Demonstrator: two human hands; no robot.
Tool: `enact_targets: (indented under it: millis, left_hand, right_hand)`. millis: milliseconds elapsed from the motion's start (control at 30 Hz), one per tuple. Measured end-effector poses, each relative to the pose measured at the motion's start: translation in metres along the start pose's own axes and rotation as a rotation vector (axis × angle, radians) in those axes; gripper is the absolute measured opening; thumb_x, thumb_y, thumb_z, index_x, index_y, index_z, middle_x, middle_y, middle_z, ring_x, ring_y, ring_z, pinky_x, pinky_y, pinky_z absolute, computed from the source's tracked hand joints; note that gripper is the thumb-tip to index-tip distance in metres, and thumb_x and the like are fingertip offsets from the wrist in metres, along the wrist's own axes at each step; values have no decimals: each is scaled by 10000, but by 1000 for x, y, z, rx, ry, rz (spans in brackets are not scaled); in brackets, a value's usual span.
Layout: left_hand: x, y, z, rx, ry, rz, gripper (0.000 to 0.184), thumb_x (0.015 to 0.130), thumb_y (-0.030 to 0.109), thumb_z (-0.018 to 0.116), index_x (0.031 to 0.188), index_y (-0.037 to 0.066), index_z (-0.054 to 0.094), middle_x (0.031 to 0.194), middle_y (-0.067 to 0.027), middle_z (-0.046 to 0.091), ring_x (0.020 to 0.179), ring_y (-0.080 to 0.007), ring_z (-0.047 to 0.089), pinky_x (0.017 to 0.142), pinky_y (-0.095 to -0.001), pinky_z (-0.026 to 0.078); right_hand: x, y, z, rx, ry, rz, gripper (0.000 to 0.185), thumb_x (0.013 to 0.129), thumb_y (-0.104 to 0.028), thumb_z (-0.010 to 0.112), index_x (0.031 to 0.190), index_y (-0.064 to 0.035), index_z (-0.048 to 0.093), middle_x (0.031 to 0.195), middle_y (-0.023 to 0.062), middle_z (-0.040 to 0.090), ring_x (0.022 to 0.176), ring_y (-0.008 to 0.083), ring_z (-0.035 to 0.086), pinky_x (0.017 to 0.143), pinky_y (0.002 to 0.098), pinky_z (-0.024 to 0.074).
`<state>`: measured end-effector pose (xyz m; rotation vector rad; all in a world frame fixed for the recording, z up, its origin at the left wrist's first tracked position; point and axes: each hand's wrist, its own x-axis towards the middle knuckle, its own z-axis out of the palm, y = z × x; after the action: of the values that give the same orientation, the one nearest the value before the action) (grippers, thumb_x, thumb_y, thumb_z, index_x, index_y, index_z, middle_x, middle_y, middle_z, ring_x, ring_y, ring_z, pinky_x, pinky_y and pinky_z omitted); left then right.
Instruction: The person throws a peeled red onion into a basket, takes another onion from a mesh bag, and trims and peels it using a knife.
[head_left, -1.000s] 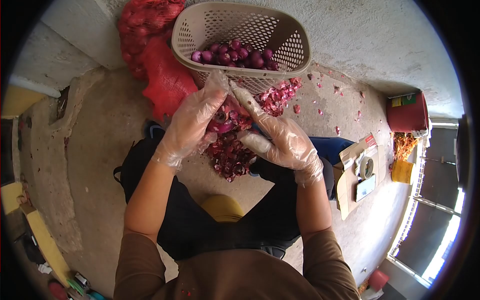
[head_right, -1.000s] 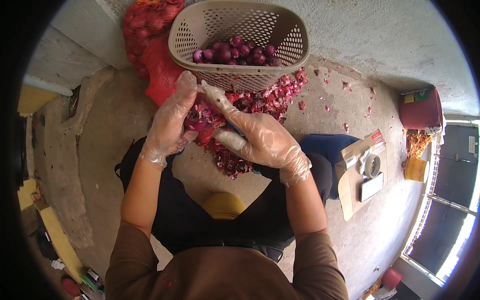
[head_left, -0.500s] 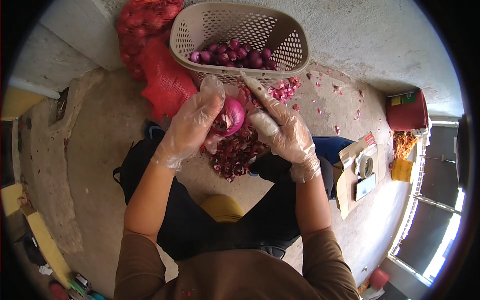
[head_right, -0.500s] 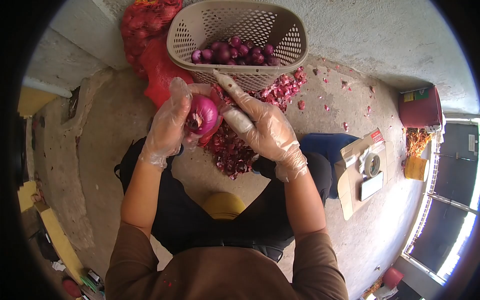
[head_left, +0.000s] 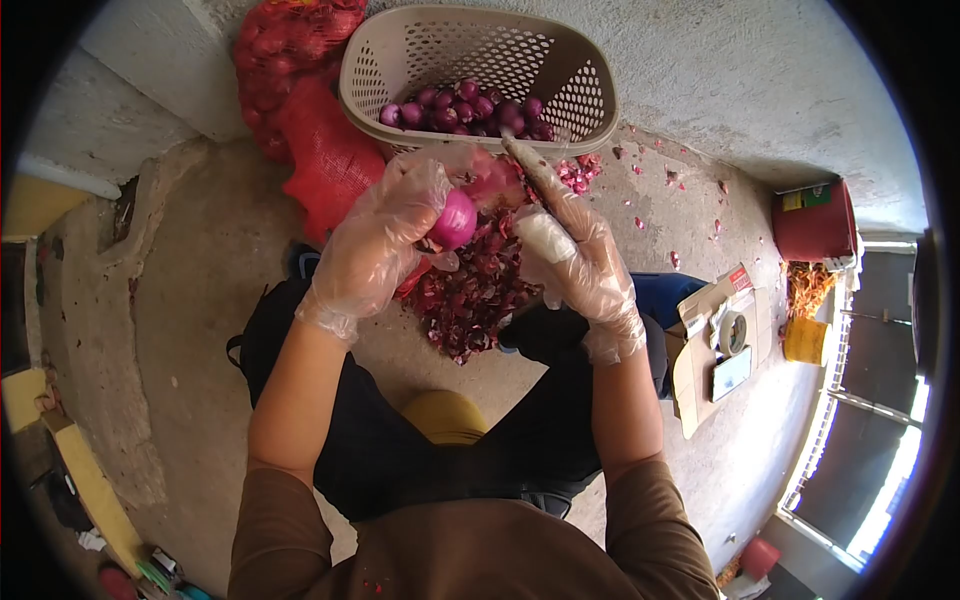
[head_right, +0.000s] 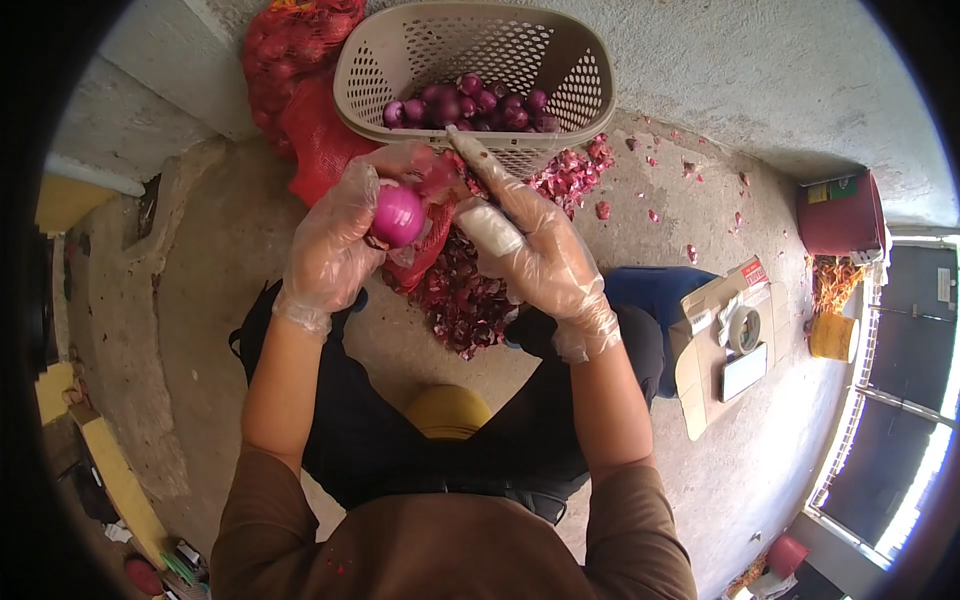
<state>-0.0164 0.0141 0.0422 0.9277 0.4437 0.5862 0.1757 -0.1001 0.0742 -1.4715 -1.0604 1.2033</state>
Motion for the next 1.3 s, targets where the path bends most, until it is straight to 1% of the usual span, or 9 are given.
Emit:
enact_targets:
  millis: [233,300,467,600,700,867,1033,1133,1300]
  left_hand:
    - [3,-8,-11,-212,14,13,491,938,320,640,1295,12,503,1254,-146,575,1155,-297,584,903,-503,561]
    - [6,-3,-10,-307,-9,-11,474,932,298,641,1283,9,507,1278,-157,557,1170,-322,575,915,-517,556]
    - [8,0,-12,-406,-68,-9,474,921,275,630,1297,23,489,1321,-152,540,1169,-315,589,884,-448,579]
    - [7,-4,-11,-328,-17,28,453,961,303,609,1305,36,487,1383,-120,494,1160,-311,591,909,-461,569]
    - [5,-3,-14,-330,-10,16,450,973,317,601,1312,44,486,1422,-90,455,1153,-303,592,957,-484,546]
    - [10,-2,-1,-484,105,40,548,1001,389,536,1380,7,431,1364,-199,512,1214,-360,566,1009,-567,502]
    - [11,-1,6,-644,118,-79,701,1012,514,449,1405,-64,393,1365,-249,515,1225,-400,551,1038,-579,471]
    - [11,-2,-1,-663,12,-140,587,1004,480,498,1390,42,445,1338,-204,543,1226,-381,555,1042,-575,473]
    - [8,-7,5,-565,-29,-12,644,1001,518,475,1416,29,419,1340,-200,547,1217,-357,564,1032,-565,476]
  right_hand:
    - [-2,-5,-8,-22,-56,9,624,964,-300,600,1520,-110,391,976,37,642,650,79,535,594,240,484]
    - [-1,-3,-8,-84,-40,-56,617,965,-320,563,1511,-85,397,863,14,622,557,79,508,530,228,455]
    - [7,8,-12,-415,29,-6,691,952,-405,579,1522,-84,360,1025,141,673,608,177,612,688,311,527]
    - [12,29,-11,-653,97,-57,731,953,-400,604,1542,-100,293,820,204,682,684,300,692,699,381,526]
    - [10,18,-9,-562,35,12,763,955,-415,600,1553,-92,254,783,208,680,708,295,704,702,390,524]
    - [5,6,-7,-301,-43,-31,791,966,-399,592,1573,-90,190,1004,246,683,778,246,709,767,380,531]
    - [12,23,6,-360,-11,-402,798,971,-342,596,1584,-98,146,1322,265,559,1130,327,631,963,389,479]
    - [11,27,8,-379,-54,-386,804,970,-324,600,1583,-95,132,1458,242,458,1322,381,499,1055,404,424]
    - [9,23,10,-458,-55,-400,825,957,-338,616,1577,-86,134,1461,212,472,1280,416,515,1032,425,445]
